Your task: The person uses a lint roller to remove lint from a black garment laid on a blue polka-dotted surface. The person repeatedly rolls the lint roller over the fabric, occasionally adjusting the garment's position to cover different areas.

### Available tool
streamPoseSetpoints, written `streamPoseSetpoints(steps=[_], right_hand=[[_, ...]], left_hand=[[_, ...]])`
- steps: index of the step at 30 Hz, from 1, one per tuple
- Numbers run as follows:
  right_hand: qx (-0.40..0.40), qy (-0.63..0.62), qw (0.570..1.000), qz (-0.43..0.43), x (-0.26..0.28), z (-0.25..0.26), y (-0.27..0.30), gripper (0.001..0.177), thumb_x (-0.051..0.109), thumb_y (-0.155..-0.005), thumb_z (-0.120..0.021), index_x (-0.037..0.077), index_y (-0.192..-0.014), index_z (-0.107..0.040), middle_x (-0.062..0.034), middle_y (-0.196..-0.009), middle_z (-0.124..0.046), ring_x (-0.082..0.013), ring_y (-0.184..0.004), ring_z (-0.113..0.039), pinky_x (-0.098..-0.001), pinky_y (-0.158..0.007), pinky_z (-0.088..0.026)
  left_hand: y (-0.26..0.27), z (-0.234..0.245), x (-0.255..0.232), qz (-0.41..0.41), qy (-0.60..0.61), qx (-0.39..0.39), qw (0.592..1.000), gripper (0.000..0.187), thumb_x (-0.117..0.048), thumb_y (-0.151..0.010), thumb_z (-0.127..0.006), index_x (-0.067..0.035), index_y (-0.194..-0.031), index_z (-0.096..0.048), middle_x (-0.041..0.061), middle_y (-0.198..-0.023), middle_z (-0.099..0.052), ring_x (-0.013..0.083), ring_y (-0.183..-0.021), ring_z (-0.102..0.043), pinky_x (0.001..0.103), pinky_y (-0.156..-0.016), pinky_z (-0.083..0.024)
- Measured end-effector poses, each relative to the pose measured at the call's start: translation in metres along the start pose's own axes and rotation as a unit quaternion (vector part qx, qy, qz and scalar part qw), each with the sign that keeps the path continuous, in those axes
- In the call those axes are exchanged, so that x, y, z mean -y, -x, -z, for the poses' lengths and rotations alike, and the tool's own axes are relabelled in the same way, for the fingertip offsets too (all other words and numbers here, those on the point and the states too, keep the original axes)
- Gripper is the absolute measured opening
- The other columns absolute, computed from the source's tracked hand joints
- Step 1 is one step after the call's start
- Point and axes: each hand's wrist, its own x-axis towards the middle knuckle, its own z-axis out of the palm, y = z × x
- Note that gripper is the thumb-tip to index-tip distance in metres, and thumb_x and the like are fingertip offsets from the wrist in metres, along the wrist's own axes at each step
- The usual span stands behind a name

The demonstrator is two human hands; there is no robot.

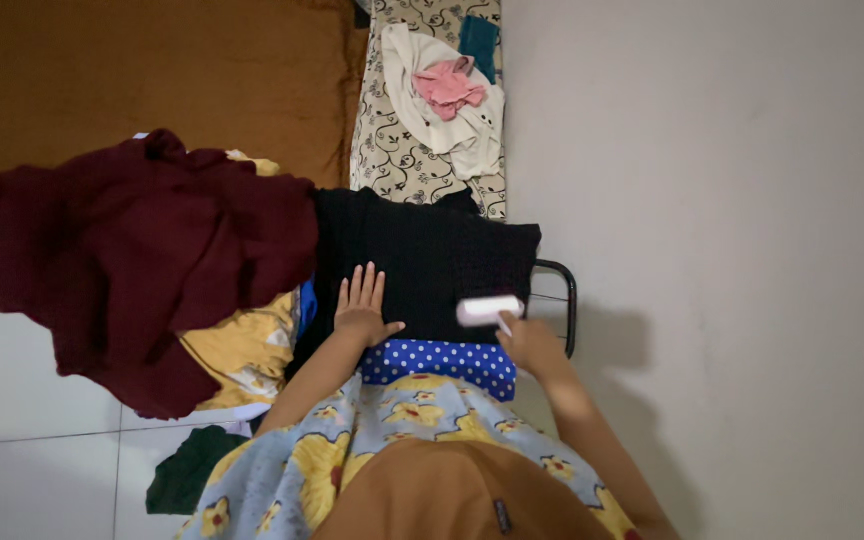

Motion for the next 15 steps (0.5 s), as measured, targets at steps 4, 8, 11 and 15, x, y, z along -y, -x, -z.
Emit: streamPoseSetpoints(steps=[4,8,11,15], right_hand=[[0.123,-0.033,0.991,0.025,0.002,0.049,0.025,0.039,0.037,-0.093,-0.060,0.020,-0.127,-0.066,-0.0155,-0.102,-0.075,-0.0360,-0.088,-0.075,-0.0502,-0.081,-0.057],[0.068,-0.080,0.995,-0.006,0.019,0.108,0.028,0.044,0.040,-0.091,-0.063,0.021,-0.130,-0.067,-0.0177,-0.097,-0.075,-0.0360,-0.084,-0.076,-0.0455,-0.083,-0.058],[-0.059,-0.117,0.991,0.039,0.042,0.127,-0.002,0.046,0.038,-0.090,-0.065,0.018,-0.131,-0.067,-0.0227,-0.093,-0.074,-0.0406,-0.086,-0.073,-0.0491,-0.079,-0.057],[-0.200,-0.123,0.970,0.058,0.092,0.114,-0.075,0.045,0.038,-0.094,-0.066,0.015,-0.134,-0.066,-0.0278,-0.093,-0.072,-0.0461,-0.088,-0.071,-0.0533,-0.080,-0.056]], left_hand=[[-0.006,-0.001,-0.001,0.006,-0.003,0.008,1.000,0.118,-0.078,-0.087,-0.054,-0.014,-0.165,0.009,0.012,-0.171,0.021,0.0290,-0.156,0.024,0.048,-0.126,0.008],[-0.006,-0.014,0.006,-0.027,0.025,-0.038,0.999,0.119,-0.077,-0.087,-0.055,-0.011,-0.164,0.007,0.013,-0.171,0.018,0.0307,-0.157,0.020,0.050,-0.126,0.006],[-0.001,-0.024,0.011,-0.046,0.051,-0.113,0.991,0.119,-0.073,-0.085,-0.061,-0.009,-0.164,0.001,0.015,-0.172,0.011,0.0313,-0.158,0.013,0.049,-0.126,0.004],[0.006,-0.035,0.019,-0.081,0.129,-0.181,0.972,0.118,-0.059,-0.082,-0.072,-0.002,-0.161,-0.006,0.017,-0.171,0.001,0.0299,-0.159,0.003,0.045,-0.128,-0.002]])
